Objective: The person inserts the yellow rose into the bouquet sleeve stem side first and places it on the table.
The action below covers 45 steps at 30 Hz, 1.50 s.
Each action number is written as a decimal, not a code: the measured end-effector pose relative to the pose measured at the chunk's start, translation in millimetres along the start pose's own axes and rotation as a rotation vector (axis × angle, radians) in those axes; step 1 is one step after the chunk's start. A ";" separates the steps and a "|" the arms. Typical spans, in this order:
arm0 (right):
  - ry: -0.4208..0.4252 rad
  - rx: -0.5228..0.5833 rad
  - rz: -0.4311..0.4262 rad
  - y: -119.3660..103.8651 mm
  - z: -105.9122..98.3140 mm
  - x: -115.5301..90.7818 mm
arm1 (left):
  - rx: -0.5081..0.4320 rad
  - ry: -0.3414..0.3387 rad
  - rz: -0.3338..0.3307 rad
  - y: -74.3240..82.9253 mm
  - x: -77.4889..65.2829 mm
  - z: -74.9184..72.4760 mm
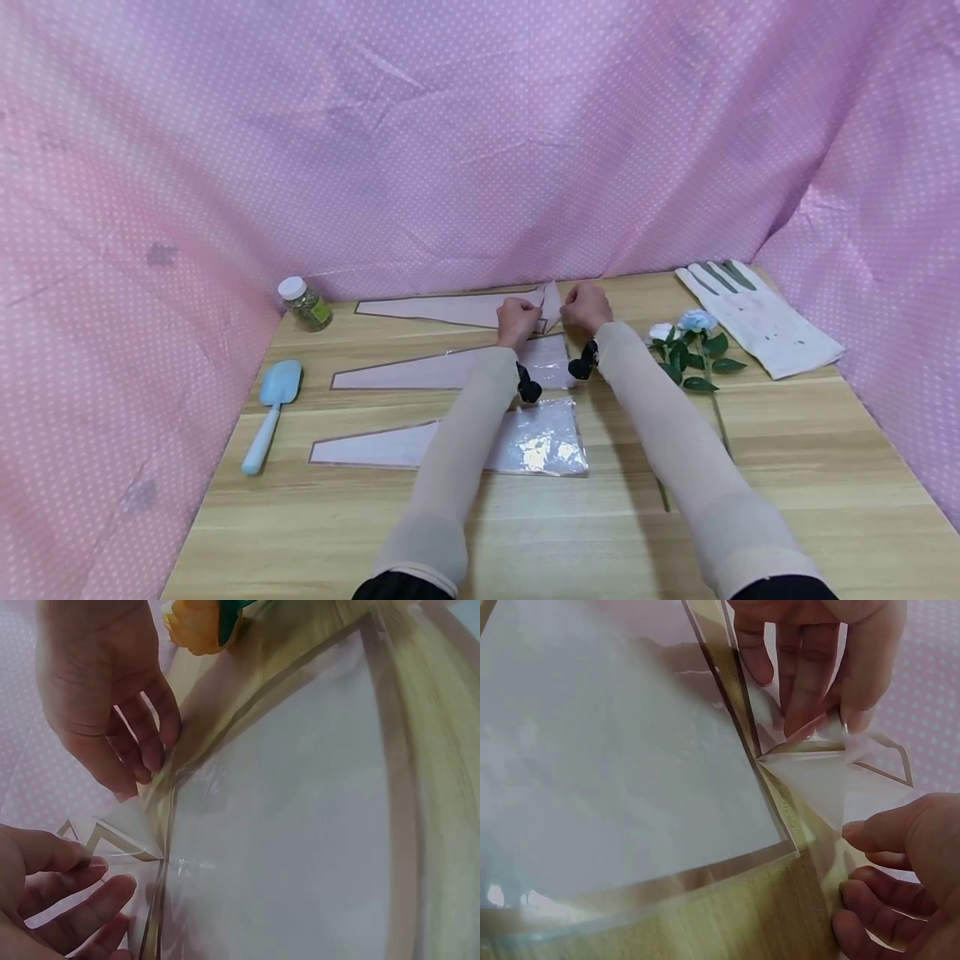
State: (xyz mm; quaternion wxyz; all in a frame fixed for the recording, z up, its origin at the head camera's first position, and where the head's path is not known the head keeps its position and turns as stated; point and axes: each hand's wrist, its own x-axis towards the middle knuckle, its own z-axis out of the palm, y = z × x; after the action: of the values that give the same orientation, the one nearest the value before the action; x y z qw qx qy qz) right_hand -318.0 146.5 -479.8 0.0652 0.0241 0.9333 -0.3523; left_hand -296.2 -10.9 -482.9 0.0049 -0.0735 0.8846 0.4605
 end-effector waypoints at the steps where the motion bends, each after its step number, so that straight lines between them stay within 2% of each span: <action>1: 0.001 -0.006 -0.002 0.4 0.0 -0.3 | 0.001 -0.003 0.003 0.3 0.0 0.4; 10: 0.028 -0.015 -0.046 0.0 -2.1 -3.2 | 0.038 0.011 0.021 4.4 0.3 2.2; 16: 0.034 -0.014 -0.100 -7.8 -6.8 -6.4 | 0.043 0.028 0.032 6.2 0.7 4.1; 22: 0.048 -0.010 -0.184 -20.2 -22.9 -14.1 | 0.045 0.053 0.060 6.3 -1.4 5.2; 25: 0.056 -0.059 -0.235 -27.0 -37.9 -22.3 | 0.052 0.053 0.060 5.5 -1.5 6.2; 31: 0.093 -0.174 -0.295 -40.4 -76.8 -58.9 | 0.035 0.041 0.042 7.4 0.6 7.1; 36: 0.152 -0.170 -0.280 -38.1 -102.4 -102.5 | 0.030 0.039 0.048 8.2 1.7 7.2; 41: 0.080 -0.181 -0.240 -23.7 -114.7 -146.9 | 0.050 0.048 0.053 8.1 1.5 8.1; 45: 0.016 -0.181 -0.218 -8.2 -110.8 -174.1 | 0.058 0.053 0.059 7.9 0.3 9.4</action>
State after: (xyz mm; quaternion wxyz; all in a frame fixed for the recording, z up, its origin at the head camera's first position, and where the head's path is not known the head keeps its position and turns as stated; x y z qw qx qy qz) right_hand -158.0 213.7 -367.9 0.0211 -0.0804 0.9589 -0.2715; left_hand -298.1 1.2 -481.9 -0.0301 -0.0594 0.8992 0.4323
